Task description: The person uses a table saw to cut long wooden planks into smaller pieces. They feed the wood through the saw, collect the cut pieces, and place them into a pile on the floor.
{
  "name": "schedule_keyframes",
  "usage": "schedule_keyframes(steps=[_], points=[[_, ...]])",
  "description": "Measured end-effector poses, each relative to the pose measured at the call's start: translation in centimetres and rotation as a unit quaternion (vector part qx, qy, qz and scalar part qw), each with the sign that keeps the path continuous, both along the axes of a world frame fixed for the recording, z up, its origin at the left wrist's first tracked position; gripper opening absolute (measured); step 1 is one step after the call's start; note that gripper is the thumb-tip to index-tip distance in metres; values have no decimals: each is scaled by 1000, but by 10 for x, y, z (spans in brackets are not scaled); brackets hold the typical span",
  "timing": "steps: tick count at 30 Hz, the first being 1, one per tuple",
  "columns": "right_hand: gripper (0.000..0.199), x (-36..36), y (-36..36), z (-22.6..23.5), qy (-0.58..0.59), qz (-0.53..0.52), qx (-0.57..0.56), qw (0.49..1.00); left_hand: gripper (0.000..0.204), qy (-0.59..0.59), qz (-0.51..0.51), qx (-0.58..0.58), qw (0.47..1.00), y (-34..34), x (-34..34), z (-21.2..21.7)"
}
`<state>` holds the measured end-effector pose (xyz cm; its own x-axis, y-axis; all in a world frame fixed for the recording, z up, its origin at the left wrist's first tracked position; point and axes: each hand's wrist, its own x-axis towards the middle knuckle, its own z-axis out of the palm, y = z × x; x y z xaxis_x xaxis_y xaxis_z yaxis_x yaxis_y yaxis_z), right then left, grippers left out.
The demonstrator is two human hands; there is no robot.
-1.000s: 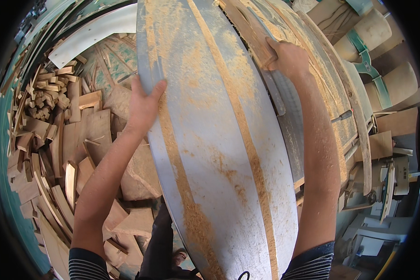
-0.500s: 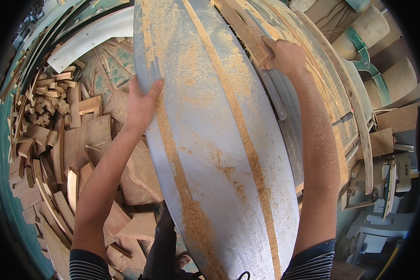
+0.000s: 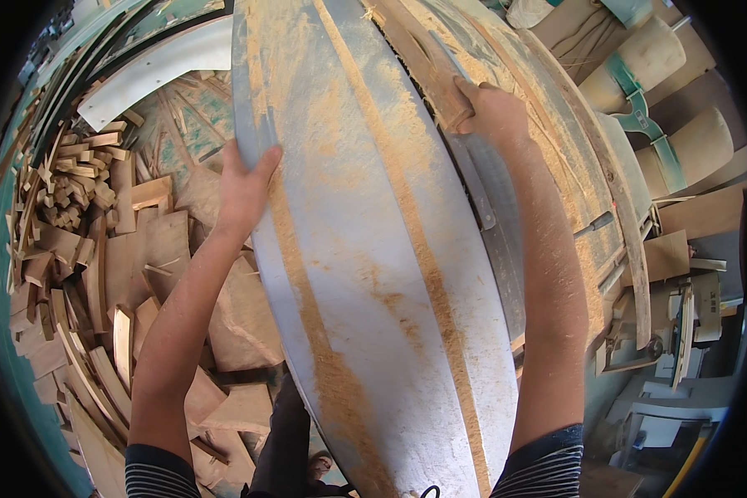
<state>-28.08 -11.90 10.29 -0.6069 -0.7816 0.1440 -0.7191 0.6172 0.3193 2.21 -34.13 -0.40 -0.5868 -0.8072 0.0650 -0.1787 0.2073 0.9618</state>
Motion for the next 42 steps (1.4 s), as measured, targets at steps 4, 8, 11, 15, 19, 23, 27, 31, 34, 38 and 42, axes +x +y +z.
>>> schedule_keyframes(steps=[4, 8, 11, 15, 19, 23, 27, 31, 34, 38, 42], points=[[76, 0, 0, 4, -18, 8, -6, 1000, 86, 1, 5, 0, 1000, -2, -3, 0], [82, -2, -5, 9, -35, -7, -8, 999, 87, 17, 3, 33, 999, -6, -7, -2], [84, -6, -2, 10, -43, 5, -11, 999, 90, -28, 26, 7, 999, -9, -8, -3], [84, -11, -7, 13, -54, 0, 12, 998, 95, -47, 5, 29, 998, -16, -12, -2], [85, -15, -10, 12, -66, 11, 1, 998, 96, -29, 4, 18, 999, -18, -16, 0], [86, -19, -15, 14, -71, 15, 0, 997, 95, -38, 16, -3, 999, -25, -19, -1], [88, -26, -18, 15, -82, 7, 3, 997, 91, -65, 24, -15, 997, -30, -25, 4], [86, -28, -24, 15, -75, 21, -13, 997, 88, -54, 3, -20, 998, -43, -29, 2], [85, -32, -30, 15, -82, 19, -18, 996, 84, -55, 4, -28, 998, -48, -32, 0], [77, -41, -37, 15, -88, 28, -32, 995, 80, -40, -4, -39, 998, -50, -37, 9], [72, -55, -64, 12, -94, 55, -59, 992, 61, 4, 7, -18, 1000, -60, -37, -7]])
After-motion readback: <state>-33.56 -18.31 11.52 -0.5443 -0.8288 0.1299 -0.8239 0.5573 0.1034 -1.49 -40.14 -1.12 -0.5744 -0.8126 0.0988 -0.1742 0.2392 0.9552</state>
